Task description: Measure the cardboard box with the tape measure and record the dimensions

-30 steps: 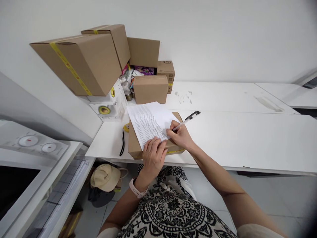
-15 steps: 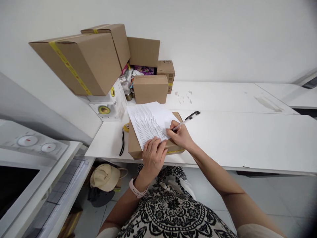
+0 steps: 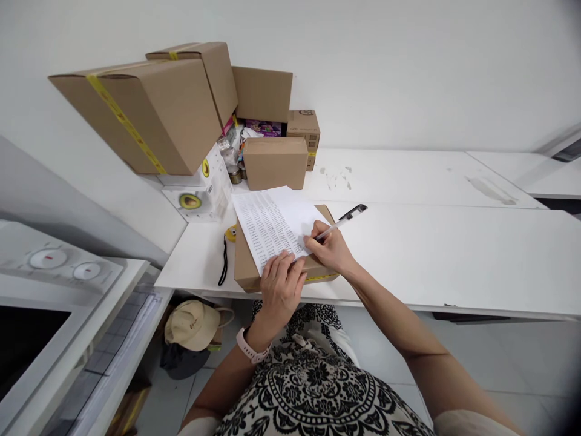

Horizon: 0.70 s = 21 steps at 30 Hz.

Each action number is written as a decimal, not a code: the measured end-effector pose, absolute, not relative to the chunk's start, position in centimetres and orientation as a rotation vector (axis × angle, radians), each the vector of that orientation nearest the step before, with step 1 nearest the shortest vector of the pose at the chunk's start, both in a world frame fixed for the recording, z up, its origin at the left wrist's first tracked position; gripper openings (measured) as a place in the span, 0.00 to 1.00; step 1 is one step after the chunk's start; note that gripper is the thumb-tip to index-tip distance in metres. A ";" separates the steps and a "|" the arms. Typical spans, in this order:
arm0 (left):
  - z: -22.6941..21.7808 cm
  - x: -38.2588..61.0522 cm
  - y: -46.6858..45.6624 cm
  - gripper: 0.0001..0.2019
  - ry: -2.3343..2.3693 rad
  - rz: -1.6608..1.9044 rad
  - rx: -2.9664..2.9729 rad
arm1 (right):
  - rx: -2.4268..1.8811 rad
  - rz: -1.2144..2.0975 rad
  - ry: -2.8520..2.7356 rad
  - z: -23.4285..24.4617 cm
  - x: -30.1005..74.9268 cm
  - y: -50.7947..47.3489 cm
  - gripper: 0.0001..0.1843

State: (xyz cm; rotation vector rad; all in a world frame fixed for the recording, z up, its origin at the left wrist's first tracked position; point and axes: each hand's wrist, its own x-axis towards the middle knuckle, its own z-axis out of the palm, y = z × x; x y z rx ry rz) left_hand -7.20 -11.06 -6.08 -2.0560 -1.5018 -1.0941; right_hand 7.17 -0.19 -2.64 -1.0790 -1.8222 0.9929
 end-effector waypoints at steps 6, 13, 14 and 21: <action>-6.2 -7.3 -11.1 0.14 -1.509 -1.083 -2.067 | -1.060 0.977 -1.639 -1.6 6.9 -0.6 0.15; -6.1 -7.3 -11.0 0.13 -1.484 -1.076 -2.057 | -0.962 1.290 -1.524 -1.2 7.2 0.0 0.19; -6.1 -7.3 -10.9 0.13 -1.479 -1.079 -2.057 | -0.966 1.297 -1.554 -1.2 7.2 0.1 0.20; -6.1 -7.3 -10.9 0.13 -1.481 -1.097 -2.061 | -0.957 1.152 -1.700 -1.2 7.2 -0.1 0.18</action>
